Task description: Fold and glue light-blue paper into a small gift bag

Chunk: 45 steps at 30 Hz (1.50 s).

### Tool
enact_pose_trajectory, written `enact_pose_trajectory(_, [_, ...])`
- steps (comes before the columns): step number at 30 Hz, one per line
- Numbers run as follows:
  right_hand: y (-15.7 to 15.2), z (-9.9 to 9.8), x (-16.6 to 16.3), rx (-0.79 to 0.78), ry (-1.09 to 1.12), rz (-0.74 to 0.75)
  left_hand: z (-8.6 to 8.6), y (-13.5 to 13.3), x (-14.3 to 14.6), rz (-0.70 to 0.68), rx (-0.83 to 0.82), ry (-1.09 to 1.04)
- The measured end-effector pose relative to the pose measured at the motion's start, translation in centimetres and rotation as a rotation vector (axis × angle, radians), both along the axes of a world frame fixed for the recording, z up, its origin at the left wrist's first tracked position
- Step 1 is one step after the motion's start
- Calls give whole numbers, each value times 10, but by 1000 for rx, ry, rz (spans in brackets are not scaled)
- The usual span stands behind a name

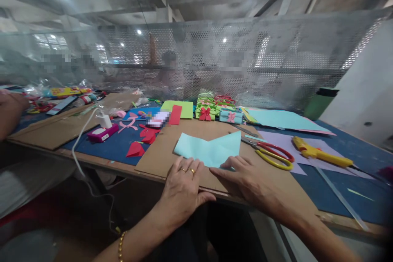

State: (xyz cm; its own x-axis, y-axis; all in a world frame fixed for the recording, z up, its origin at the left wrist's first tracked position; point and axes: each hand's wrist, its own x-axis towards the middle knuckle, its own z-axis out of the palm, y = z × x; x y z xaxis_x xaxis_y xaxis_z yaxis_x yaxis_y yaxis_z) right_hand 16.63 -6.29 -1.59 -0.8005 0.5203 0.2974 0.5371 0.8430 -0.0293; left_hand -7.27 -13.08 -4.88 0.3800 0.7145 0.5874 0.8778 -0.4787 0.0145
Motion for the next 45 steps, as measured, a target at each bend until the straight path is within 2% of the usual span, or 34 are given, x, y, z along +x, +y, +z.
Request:
enact_pose_trajectory(3, [-3, 3, -1, 3, -4, -2, 1, 1, -9, -1, -3, 2])
enact_pose_trajectory(8, [-6, 6, -4, 2, -38, -19, 3, 3, -25, 139, -22, 4])
enact_pose_trajectory(12, [-7, 5, -4, 0, -13, -36, 8, 2, -35, 190, -29, 7])
enact_pose_trajectory(15, [-7, 5, -3, -3, 10, -34, 14, 1, -38, 245, -35, 34])
enact_pose_trajectory(18, [-7, 8, -4, -16, 3, -20, 19, 3, -35, 283, 35, 85])
enact_pose_trajectory(22, [-7, 11, -6, -28, 8, -7, 19, 11, -25, 256, 114, 161])
enact_pose_trajectory(28, [-12, 9, -8, -2, -14, -33, 15, 11, -10, 41, 16, 199])
enact_pose_trajectory(39, [-27, 18, -9, 1, -35, -71, 24, 9, -12, 53, -73, 226])
enact_pose_trajectory(45, [-42, 19, 18, 37, 11, -122, 25, 9, -10, 70, -72, 223])
